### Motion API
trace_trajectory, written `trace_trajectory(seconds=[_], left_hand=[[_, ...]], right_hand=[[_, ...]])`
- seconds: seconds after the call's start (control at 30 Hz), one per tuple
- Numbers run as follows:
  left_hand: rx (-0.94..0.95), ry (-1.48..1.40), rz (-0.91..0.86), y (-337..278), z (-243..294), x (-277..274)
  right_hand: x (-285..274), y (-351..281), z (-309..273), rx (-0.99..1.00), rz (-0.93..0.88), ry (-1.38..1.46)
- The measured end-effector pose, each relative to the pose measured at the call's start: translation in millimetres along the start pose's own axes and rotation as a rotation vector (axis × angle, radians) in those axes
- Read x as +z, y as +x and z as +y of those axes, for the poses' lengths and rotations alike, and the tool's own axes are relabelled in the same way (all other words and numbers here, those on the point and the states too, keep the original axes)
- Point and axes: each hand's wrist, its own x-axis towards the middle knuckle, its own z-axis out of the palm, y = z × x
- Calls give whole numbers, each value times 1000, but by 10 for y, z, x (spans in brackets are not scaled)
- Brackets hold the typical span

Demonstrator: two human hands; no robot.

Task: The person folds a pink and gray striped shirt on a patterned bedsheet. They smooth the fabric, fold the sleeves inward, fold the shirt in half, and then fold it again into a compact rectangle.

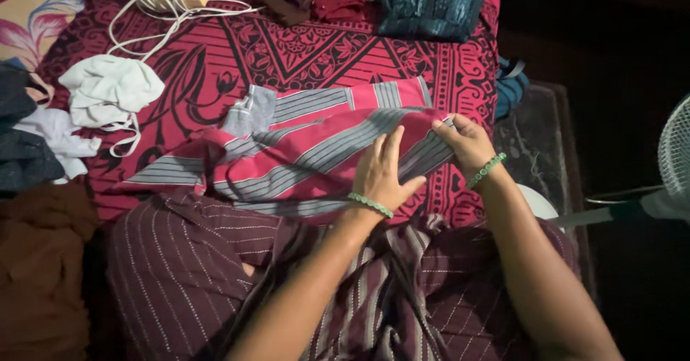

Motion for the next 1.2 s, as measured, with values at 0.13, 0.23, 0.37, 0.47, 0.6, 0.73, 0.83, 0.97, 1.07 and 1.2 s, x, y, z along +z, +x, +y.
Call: trace_trajectory(seconds=[0.13, 0.23, 0.37, 0.47, 0.6, 0.73, 0.83, 0.97, 1.07, 1.2], left_hand=[[117, 157, 82, -150, -59, 215], [175, 405, 159, -244, -293, 95], [-31, 452, 133, -235, -770, -459], [-59, 452, 276, -122, -1040, -1022], [-128, 577, 393, 19, -1038, -1649], [-156, 499, 378, -9, -941, -2133], [-266, 267, 397, -70, -978, -2254], [-306, -223, 504, -70, -1081, -2222], [-179, -497, 574, -68, -1116, -2184], [-3, -386, 803, -93, -1155, -2272]], right_hand=[[18, -88, -152, 46, 136, 183], [21, -84, -214, -66, 66, 195], [-182, -75, -231, -131, 106, 248], [-380, -42, -211, -202, 169, 303], [-539, -45, -272, -355, 180, 407], [-558, -162, -460, -327, 184, 612], [-537, -248, -539, -241, 320, 678], [-509, -155, -442, -461, 290, 275], [-620, -151, -343, -541, 411, 3], [-801, -207, -323, -675, 477, -168]])
